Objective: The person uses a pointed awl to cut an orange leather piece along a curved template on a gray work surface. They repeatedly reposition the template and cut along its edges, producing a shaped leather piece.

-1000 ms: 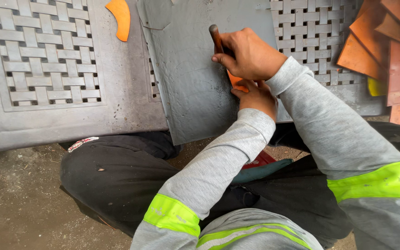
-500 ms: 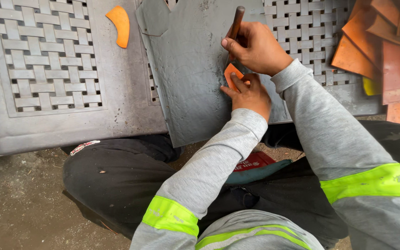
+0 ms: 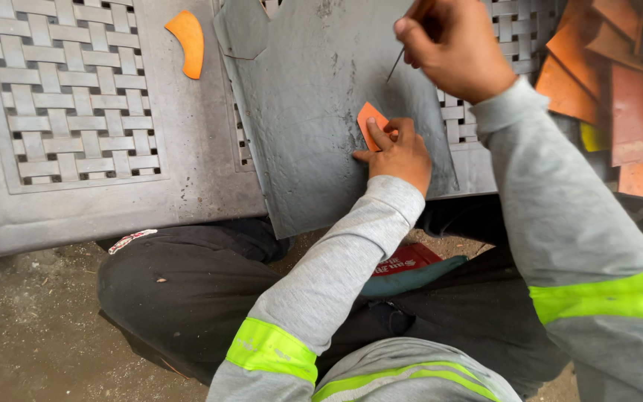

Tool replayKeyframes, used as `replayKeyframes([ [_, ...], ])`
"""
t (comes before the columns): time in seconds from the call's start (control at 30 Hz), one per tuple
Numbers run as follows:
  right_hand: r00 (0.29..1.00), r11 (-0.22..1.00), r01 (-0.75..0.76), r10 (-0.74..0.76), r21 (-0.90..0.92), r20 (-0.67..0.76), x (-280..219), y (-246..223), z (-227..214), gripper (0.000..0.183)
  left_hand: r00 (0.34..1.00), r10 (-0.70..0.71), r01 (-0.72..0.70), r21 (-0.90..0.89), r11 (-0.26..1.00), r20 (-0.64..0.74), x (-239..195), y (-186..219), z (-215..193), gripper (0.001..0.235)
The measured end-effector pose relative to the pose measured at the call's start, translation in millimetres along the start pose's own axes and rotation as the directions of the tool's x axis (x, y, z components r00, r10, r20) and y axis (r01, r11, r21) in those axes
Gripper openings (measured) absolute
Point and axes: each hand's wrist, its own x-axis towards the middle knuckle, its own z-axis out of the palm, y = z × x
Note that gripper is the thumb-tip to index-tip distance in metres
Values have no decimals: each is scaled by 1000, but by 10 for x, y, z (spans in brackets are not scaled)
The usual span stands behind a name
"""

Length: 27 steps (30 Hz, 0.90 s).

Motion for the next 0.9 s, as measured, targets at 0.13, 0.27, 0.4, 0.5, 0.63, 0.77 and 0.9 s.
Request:
replayKeyframes([
  [0.13, 996, 986, -60, 70, 153, -54, -397, -181, -290, 12, 999, 21, -20, 15, 1000, -30, -61, -18, 0, 35],
  [0.27, 978, 966, -41, 91, 255, -189, -889, -271, -267, 12, 972, 16, -32, -65, 997, -236, -206, -84, -86, 41],
  [0.4, 930, 981, -73, 2, -178, -366, -1531, -363, 44, 9, 943, 35, -101, -183, 978, -330, -578, -188, -175, 70],
  [0.5, 929, 934, -176, 53, -312, -367, -1827, -419, 297, 16, 946, 36, -121, -245, 962, -323, -725, -154, -151, 64],
  [0.63, 928, 947, -180, 75, -265, -364, -1979, -503, 454, 18, 946, 55, -133, -228, 964, -319, -802, -214, -38, 50],
  [0.77, 949, 977, -174, 132, -124, -286, -2035, -591, 497, 19, 966, 44, -93, -182, 979, -255, -840, -427, 58, 50],
  [0.9, 983, 995, -74, 61, -73, -172, -2002, -628, 537, 19, 966, 21, -60, -148, 987, -258, -932, -772, 17, 56],
])
